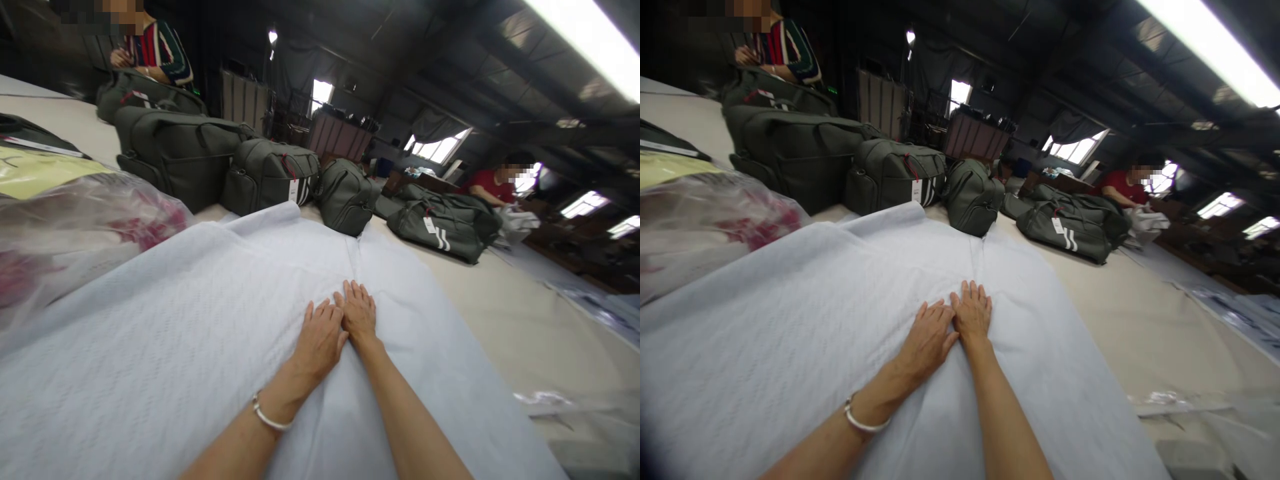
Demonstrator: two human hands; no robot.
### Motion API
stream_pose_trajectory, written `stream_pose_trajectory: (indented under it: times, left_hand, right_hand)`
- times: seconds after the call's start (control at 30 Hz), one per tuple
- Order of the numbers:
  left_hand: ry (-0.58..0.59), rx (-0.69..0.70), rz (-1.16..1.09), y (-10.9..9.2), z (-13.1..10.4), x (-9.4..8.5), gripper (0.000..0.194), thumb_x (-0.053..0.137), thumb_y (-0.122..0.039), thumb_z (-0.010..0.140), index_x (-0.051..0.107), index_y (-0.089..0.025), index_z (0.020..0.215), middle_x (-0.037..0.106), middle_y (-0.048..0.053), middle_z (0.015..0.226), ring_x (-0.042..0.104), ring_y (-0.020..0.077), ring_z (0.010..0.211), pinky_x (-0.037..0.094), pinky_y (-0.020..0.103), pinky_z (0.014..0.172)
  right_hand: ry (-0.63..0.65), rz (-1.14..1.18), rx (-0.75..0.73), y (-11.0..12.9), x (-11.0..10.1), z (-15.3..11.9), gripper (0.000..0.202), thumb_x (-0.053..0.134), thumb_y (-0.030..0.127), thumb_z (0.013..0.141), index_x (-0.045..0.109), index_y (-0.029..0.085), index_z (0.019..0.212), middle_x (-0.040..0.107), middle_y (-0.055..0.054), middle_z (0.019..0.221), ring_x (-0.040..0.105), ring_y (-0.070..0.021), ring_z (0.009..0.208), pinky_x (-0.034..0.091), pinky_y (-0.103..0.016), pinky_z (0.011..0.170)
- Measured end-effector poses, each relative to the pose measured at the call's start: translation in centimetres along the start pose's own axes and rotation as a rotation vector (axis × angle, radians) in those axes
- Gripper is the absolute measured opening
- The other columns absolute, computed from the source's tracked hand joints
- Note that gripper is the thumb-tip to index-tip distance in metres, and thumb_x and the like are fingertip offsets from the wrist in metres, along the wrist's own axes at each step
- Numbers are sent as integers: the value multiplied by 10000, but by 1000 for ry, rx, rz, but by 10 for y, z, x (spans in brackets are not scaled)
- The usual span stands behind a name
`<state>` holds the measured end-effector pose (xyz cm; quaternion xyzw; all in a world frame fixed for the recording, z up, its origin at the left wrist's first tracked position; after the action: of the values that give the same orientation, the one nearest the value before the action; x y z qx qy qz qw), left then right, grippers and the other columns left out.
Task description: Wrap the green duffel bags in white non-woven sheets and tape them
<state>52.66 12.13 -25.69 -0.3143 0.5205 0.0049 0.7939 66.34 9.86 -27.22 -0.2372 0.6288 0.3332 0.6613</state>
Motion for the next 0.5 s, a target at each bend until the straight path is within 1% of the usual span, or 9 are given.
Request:
stream_pose_trajectory:
  times: [0.07, 0.13, 0.2, 0.27, 0.3, 0.33, 0.4, 0.43, 0.5]
  left_hand:
    - [6, 15, 25, -1, 0, -1, 241, 540, -235, 921, 541, -186, 1158, 618, 113, 1249, 469, 278, 1312, 264, 536, 1156]
    - [8, 29, 44, 0, -1, -1, 179, 532, -221, 920, 553, -196, 1096, 638, 99, 1184, 505, 268, 1270, 268, 535, 1149]
    - [8, 39, 52, 2, -1, -1, 121, 524, -217, 922, 558, -205, 1037, 649, 88, 1130, 529, 262, 1237, 282, 528, 1138]
    - [-4, 46, 60, 3, 0, -1, 87, 518, -224, 925, 560, -207, 1000, 652, 85, 1098, 546, 262, 1209, 289, 525, 1127]
    - [-11, 56, 64, 4, 0, -1, 87, 515, -230, 926, 563, -207, 995, 653, 85, 1088, 552, 265, 1198, 289, 526, 1124]
    - [-16, 66, 65, 4, 1, -2, 94, 511, -236, 926, 567, -205, 995, 654, 89, 1086, 556, 268, 1189, 289, 527, 1120]
    - [-17, 82, 65, 3, 1, -3, 124, 501, -247, 921, 579, -194, 1001, 657, 108, 1105, 567, 278, 1172, 297, 532, 1107]
    - [-16, 92, 66, 3, 2, -3, 141, 491, -253, 919, 585, -189, 1001, 659, 119, 1111, 575, 286, 1159, 304, 537, 1097]
    - [-28, 118, 77, 5, 4, -3, 177, 457, -267, 921, 594, -181, 993, 668, 138, 1099, 588, 304, 1132, 313, 552, 1076]
  right_hand:
    - [8, 102, 23, 1, -2, 3, 577, 356, 467, 968, 383, 185, 1471, 326, -85, 1566, 199, -294, 1464, 129, -533, 1180]
    - [29, 277, 59, 0, -9, 8, 587, 355, 479, 964, 394, 171, 1463, 337, -99, 1559, 195, -292, 1469, 102, -547, 1187]
    - [32, 438, 86, -7, -24, 9, 622, 300, 494, 973, 338, 145, 1487, 334, -116, 1558, 231, -253, 1464, 158, -495, 1196]
    - [-27, 588, 93, -25, -49, -4, 661, 285, 523, 969, 295, 130, 1502, 349, -122, 1550, 320, -210, 1429, 269, -403, 1175]
    - [-68, 652, 91, -40, -64, -18, 666, 315, 542, 958, 327, 140, 1489, 381, -115, 1534, 373, -200, 1400, 316, -372, 1154]
    - [-111, 711, 100, -59, -80, -37, 654, 374, 562, 936, 400, 159, 1451, 436, -104, 1501, 425, -203, 1366, 343, -363, 1139]
    - [-195, 743, 167, -107, -113, -88, 582, 500, 584, 871, 584, 194, 1295, 579, -82, 1375, 521, -230, 1277, 372, -390, 1122]
    - [-244, 693, 234, -136, -132, -119, 547, 530, 592, 845, 645, 201, 1210, 634, -77, 1303, 556, -244, 1232, 382, -402, 1113]
    - [-377, 532, 412, -198, -172, -184, 538, 551, 612, 794, 703, 190, 1091, 696, -89, 1189, 599, -277, 1161, 414, -410, 1075]
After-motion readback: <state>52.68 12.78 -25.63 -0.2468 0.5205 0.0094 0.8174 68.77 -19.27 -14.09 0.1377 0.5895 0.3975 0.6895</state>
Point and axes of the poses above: each hand's wrist, its own z-axis towards the middle knuckle, its own x-axis out of the palm, y = z × x, the point moved 2 cm from there along z, towards the middle knuckle
